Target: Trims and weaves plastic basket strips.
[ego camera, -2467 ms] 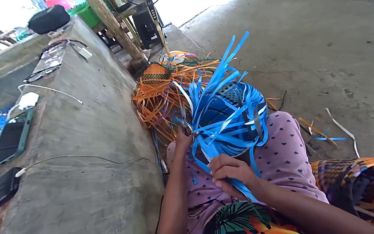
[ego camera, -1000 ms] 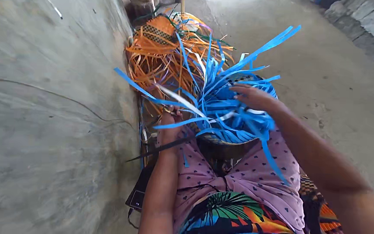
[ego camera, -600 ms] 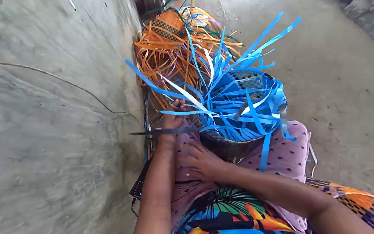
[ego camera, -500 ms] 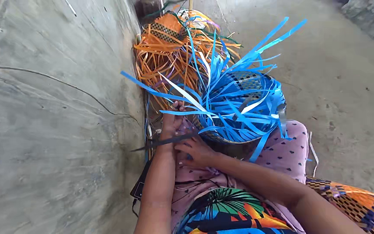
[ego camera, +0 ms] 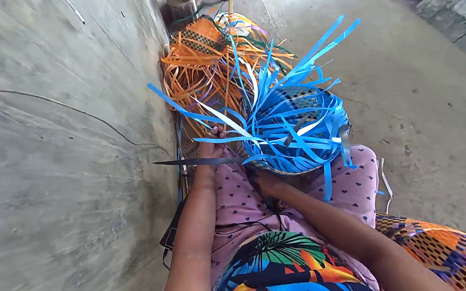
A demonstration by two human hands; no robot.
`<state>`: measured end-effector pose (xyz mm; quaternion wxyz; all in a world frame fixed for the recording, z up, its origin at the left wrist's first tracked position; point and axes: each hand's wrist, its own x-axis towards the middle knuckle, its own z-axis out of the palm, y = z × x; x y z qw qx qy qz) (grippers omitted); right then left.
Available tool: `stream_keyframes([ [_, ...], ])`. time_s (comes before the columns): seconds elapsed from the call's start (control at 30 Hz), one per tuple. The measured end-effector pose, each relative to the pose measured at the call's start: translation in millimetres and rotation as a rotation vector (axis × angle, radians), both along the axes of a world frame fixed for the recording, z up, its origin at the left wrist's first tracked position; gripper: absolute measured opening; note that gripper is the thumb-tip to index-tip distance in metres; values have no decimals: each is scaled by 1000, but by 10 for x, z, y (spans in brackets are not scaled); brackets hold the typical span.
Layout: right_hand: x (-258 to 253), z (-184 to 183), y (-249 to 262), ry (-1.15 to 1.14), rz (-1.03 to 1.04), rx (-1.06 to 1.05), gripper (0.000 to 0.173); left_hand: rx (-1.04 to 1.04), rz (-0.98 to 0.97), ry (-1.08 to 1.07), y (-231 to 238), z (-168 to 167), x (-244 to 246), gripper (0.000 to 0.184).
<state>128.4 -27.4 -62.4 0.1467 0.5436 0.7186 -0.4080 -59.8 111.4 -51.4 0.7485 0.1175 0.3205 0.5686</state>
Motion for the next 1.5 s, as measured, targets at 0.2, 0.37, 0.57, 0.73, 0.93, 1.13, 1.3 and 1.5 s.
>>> stream_keyframes([
  [0.2,544,-37,-505,275,-776,-290,61,33,-18,34,-39,12,-35,28],
  [0.37,723,337,-712,802,-1862,-340,67,103,-46,-13,-52,28,-8,28],
  [0.57,665,364,-337,973,-2084,-210,65,42,-7,139,-33,47,109,23],
  [0.73,627,346,6,910,-1954,-146,55,77,-65,201,-103,2,47,28],
  [0.93,1244,431,213,960,-1937,4,54,108,-77,325,-194,82,204,24],
  [1.13,2082,273,63,938,-1798,122,43,68,-324,446,-473,196,563,23],
  [1.3,2151,370,-145,777,-1695,422,47,15,-395,406,-718,309,782,23],
  [1.5,2059,610,-530,111,-1279,571,52,35,-342,328,-646,153,752,25],
])
